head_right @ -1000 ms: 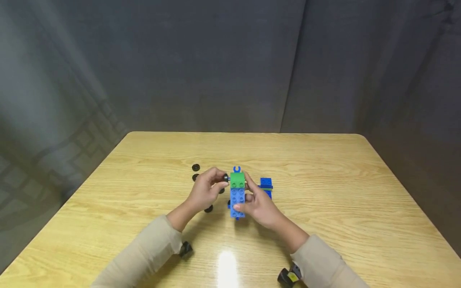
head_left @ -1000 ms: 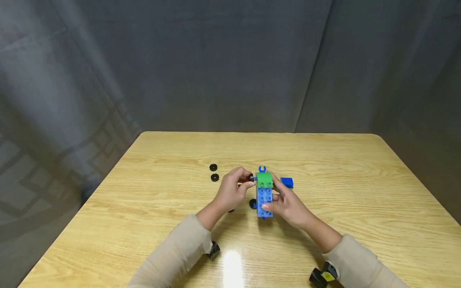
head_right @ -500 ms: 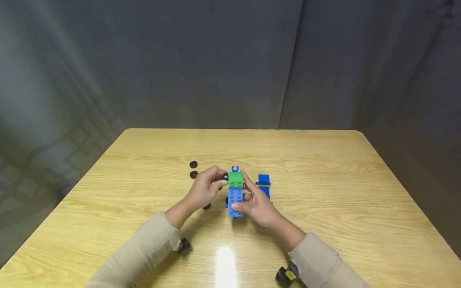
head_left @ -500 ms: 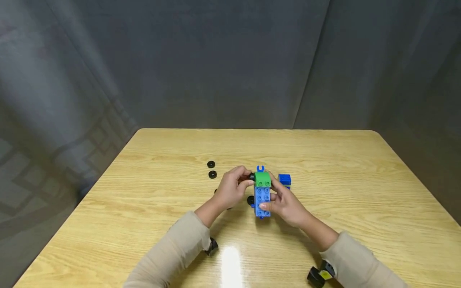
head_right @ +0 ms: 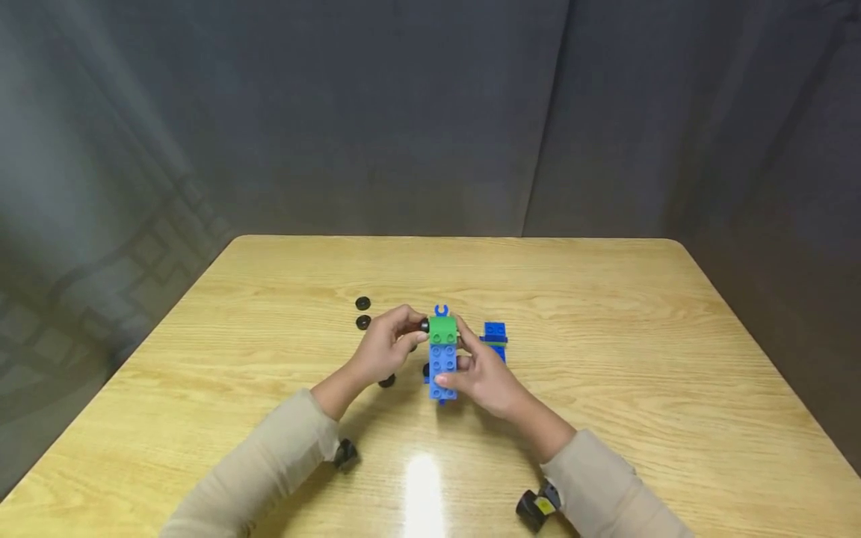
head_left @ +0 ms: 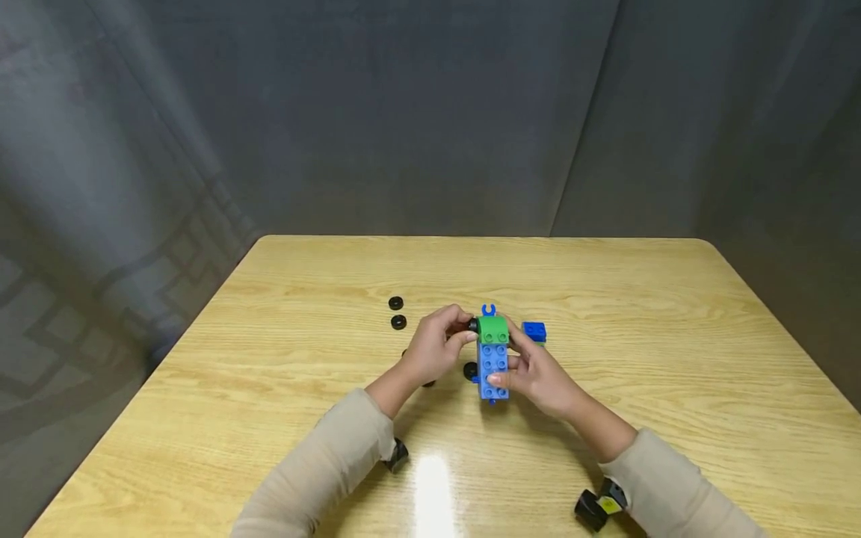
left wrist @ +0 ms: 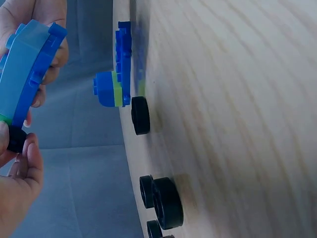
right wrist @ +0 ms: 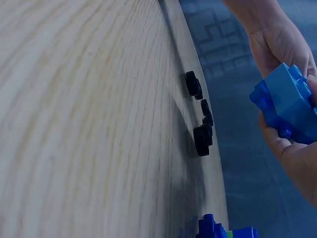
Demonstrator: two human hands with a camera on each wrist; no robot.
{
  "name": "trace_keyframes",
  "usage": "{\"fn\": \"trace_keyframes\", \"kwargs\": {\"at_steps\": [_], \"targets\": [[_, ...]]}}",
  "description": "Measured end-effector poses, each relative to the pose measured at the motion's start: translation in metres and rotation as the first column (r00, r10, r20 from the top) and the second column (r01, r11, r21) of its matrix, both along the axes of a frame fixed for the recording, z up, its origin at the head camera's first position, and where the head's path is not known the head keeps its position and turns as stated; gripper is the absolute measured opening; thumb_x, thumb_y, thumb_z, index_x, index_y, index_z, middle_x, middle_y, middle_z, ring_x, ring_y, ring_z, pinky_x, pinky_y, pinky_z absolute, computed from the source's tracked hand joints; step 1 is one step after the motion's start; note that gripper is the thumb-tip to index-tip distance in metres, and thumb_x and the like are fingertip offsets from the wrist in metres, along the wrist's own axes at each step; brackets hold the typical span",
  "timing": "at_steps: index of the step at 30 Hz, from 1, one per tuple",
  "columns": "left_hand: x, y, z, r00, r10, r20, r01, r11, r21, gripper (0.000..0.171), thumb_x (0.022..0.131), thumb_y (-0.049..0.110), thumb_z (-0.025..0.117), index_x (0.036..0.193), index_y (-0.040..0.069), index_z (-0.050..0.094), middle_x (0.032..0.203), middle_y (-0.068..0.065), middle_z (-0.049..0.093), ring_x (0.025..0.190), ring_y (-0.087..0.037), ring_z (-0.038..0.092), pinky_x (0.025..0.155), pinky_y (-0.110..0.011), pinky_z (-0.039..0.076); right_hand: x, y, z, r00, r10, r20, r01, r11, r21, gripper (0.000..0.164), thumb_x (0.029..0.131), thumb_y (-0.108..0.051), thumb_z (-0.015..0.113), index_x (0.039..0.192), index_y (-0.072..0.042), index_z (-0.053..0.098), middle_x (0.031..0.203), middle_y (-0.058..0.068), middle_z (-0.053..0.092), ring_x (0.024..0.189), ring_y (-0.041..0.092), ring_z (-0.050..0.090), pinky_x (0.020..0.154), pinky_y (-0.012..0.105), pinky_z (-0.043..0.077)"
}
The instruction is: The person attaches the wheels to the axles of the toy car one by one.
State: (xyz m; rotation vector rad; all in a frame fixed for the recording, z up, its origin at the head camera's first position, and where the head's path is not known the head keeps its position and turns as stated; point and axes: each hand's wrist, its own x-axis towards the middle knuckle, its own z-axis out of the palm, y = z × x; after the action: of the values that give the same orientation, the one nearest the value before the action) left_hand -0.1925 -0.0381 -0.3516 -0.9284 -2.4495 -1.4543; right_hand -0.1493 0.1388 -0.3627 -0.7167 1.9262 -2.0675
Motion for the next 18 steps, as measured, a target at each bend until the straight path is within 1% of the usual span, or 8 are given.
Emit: {"fn": "trace_keyframes", "kwargs": {"at_steps": [3, 6, 10, 14, 18], "targets": [[-0.0007, -0.0004, 0.0005, 1.0, -0.004, 0.012, 0.004, 1.0, -0.003, 0.014, 0.08, 0.003, 0.059, 0.091, -0.003, 0.054, 0.09, -0.011, 0.057, 0.077, -0.017, 0.057, 0.068, -0.018, 0.046, -0.0004, 0.0013, 0.002, 1.0, 0.006, 0.011, -0.006, 1.0, 0.015, 0.086, 0.076, 0.008, 0.059, 0.137, 0.0, -0.001, 0.123, 0.035, 0.026, 0.094, 0.036, 0.053, 0.072, 0.034, 0.048], [-0.0008, -0.0004, 0.0007, 1.0, -0.005, 0.025, 0.005, 1.0, -0.003, 0.014, 0.079, 0.003, 0.06, 0.091, -0.003, 0.054, 0.091, -0.011, 0.057, 0.077, -0.016, 0.057, 0.067, -0.018, 0.046, -0.0002, 0.0027, 0.0039, 0.999, 0.015, 0.031, -0.015, 1.0, 0.019, 0.087, 0.076, 0.007, 0.06, 0.137, -0.002, -0.002, 0.123, 0.035, 0.025, 0.097, 0.042, 0.049, 0.073, 0.035, 0.048], [-0.0005, -0.0003, 0.0008, 0.998, -0.009, 0.056, 0.009, 1.0, -0.002, 0.017, 0.08, 0.005, 0.06, 0.094, -0.002, 0.054, 0.092, -0.01, 0.057, 0.078, -0.016, 0.057, 0.068, -0.018, 0.047, -0.0002, 0.0054, 0.0039, 0.999, 0.024, 0.033, -0.025, 0.999, 0.023, 0.088, 0.076, 0.005, 0.061, 0.137, -0.003, -0.001, 0.125, 0.035, 0.025, 0.098, 0.049, 0.044, 0.073, 0.036, 0.048], [-0.0003, -0.0009, 0.0002, 0.995, -0.013, 0.102, 0.014, 1.0, -0.009, 0.02, 0.08, 0.007, 0.06, 0.098, -0.002, 0.054, 0.093, -0.01, 0.058, 0.08, -0.015, 0.057, 0.069, -0.019, 0.046, 0.0004, 0.0081, 0.0024, 0.999, 0.033, 0.028, -0.034, 0.999, 0.042, 0.089, 0.076, 0.001, 0.062, 0.137, -0.003, -0.003, 0.127, 0.035, 0.024, 0.1, 0.047, 0.044, 0.073, 0.036, 0.048], [0.0004, -0.0022, 0.0001, 0.992, -0.012, 0.127, 0.012, 1.0, 0.0, 0.023, 0.079, 0.006, 0.061, 0.1, -0.001, 0.054, 0.093, -0.01, 0.059, 0.08, -0.016, 0.057, 0.069, -0.022, 0.046, 0.0003, 0.0091, 0.0009, 0.998, 0.033, 0.051, -0.036, 0.998, 0.06, 0.092, 0.076, -0.002, 0.064, 0.137, -0.005, -0.004, 0.131, 0.032, 0.02, 0.102, 0.041, 0.046, 0.074, 0.036, 0.047]]}}
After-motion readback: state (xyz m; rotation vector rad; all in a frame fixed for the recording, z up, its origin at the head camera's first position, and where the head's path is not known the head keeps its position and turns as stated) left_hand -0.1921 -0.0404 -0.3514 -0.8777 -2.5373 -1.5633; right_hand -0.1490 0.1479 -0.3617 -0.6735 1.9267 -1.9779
